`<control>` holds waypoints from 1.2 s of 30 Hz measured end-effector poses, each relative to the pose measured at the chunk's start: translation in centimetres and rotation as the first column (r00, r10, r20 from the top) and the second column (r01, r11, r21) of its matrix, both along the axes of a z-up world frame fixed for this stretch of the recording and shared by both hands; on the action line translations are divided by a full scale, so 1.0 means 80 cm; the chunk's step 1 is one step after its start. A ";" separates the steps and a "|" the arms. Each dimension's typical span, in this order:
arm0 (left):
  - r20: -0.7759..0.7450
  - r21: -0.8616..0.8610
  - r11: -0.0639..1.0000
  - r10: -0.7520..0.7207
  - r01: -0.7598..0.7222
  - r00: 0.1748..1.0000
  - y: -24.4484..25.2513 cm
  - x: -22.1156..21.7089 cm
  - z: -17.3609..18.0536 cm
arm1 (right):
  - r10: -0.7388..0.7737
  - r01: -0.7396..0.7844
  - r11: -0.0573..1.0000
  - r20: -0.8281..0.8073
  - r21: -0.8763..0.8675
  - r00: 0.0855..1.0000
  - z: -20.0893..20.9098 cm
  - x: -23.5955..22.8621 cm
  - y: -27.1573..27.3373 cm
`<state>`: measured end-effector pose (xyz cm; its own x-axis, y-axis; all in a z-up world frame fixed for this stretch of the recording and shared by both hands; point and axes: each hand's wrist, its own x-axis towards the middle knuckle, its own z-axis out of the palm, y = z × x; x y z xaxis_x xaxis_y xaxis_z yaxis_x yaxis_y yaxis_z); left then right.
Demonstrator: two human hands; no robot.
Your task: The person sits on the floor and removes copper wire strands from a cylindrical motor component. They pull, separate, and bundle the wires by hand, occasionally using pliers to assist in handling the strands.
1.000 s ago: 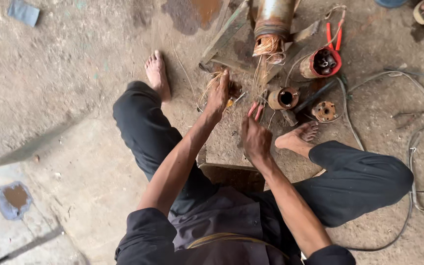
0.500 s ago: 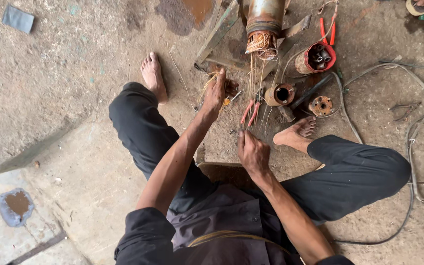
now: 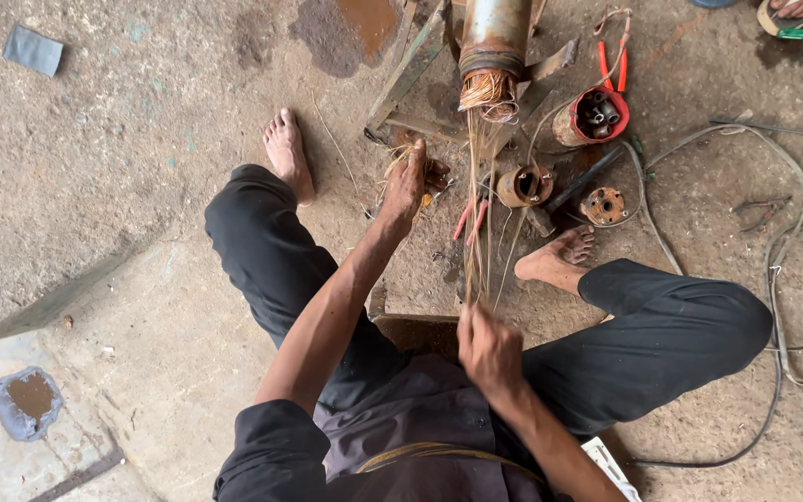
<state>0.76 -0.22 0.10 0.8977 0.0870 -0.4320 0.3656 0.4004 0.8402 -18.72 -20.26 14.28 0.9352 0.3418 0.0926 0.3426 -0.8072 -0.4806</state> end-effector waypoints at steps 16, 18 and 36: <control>-0.043 0.057 0.998 0.012 -0.009 0.999 0.013 -0.011 -0.002 | 0.082 -0.085 0.996 -0.245 0.000 0.966 0.153 -0.047 -0.099; -0.044 0.066 0.998 0.005 -0.002 0.999 0.015 -0.010 -0.004 | 0.078 -0.075 0.997 -0.217 0.019 0.973 0.176 -0.049 -0.124; 0.019 0.014 0.998 0.060 -0.060 0.998 0.048 -0.019 0.052 | -0.272 -0.122 0.852 -0.629 -0.509 0.728 0.325 0.040 -0.320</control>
<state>-0.73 3.61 4.24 0.8986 0.1471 -0.4134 0.3253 0.4088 0.8527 -15.51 -45.84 40.27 0.7020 0.0782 -0.7079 0.0237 -0.9960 -0.0866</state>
